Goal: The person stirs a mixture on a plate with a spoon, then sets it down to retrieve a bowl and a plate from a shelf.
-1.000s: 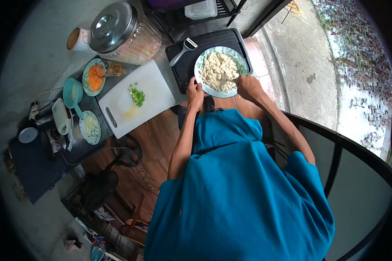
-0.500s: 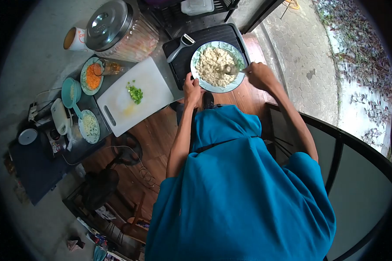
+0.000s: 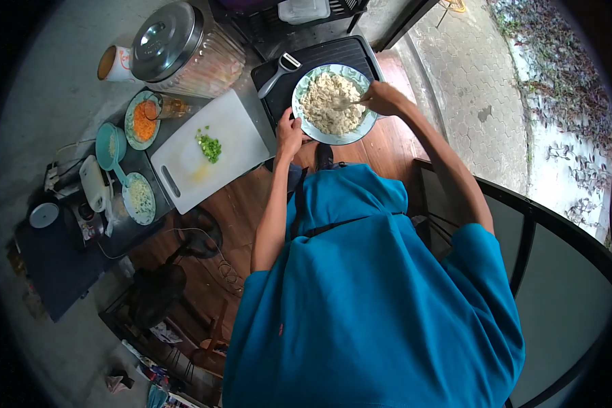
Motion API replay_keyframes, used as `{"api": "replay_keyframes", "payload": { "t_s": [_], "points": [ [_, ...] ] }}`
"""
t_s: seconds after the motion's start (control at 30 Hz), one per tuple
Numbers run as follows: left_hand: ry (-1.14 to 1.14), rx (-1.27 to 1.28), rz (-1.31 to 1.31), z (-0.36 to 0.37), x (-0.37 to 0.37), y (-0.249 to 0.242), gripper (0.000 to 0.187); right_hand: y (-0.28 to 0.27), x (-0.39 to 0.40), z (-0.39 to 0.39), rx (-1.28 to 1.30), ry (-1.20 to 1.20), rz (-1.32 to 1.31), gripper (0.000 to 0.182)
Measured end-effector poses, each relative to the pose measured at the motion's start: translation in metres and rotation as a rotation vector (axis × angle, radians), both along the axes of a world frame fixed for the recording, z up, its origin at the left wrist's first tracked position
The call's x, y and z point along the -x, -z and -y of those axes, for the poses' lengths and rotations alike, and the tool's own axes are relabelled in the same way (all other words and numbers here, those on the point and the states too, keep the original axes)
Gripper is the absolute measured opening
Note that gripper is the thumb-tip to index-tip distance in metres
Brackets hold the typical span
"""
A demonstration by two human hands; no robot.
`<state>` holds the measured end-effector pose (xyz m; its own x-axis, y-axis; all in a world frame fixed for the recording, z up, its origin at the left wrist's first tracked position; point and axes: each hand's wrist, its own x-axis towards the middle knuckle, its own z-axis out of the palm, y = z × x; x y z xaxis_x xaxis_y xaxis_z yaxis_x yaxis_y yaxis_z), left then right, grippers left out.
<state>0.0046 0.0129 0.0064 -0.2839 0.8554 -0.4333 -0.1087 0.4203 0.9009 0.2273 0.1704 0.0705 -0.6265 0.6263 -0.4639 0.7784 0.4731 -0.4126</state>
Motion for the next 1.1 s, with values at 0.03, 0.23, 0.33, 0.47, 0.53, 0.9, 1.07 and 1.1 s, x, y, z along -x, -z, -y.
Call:
{"api": "replay_keyframes", "payload": {
  "t_s": [0.03, 0.23, 0.33, 0.47, 0.53, 0.9, 1.07, 1.1],
  "points": [
    [0.044, -0.007, -0.050, -0.002, 0.006, 0.006, 0.037, 0.015, -0.002, 0.002, 0.017, 0.020, -0.045, 0.020],
    [0.054, 0.060, -0.152, -0.015, 0.022, -0.001, 0.039, -0.032, 0.006, 0.015, -0.085, 0.015, 0.008, 0.019],
    [0.119, 0.035, -0.246, -0.017, 0.026, 0.014, 0.037, -0.027, 0.013, 0.007, -0.061, 0.081, 0.019, 0.019],
    [0.122, -0.041, -0.241, -0.031, 0.033, 0.017, 0.036, -0.004, 0.018, 0.007, -0.034, 0.046, 0.014, 0.020],
    [0.153, 0.124, -0.214, -0.030, 0.035, -0.006, 0.036, -0.018, 0.011, 0.015, -0.073, -0.086, -0.018, 0.018],
    [-0.114, 0.024, -0.054, 0.013, 0.012, -0.011, 0.034, -0.047, -0.009, 0.011, -0.379, -0.023, -0.298, 0.029],
    [-0.194, 0.054, 0.160, 0.028, -0.015, -0.010, 0.031, -0.005, -0.021, 0.054, -0.388, -0.048, -0.170, 0.029],
    [-0.201, 0.032, 0.112, 0.025, -0.014, -0.009, 0.032, -0.005, -0.023, 0.064, -0.314, 0.014, -0.254, 0.030]
  ]
}}
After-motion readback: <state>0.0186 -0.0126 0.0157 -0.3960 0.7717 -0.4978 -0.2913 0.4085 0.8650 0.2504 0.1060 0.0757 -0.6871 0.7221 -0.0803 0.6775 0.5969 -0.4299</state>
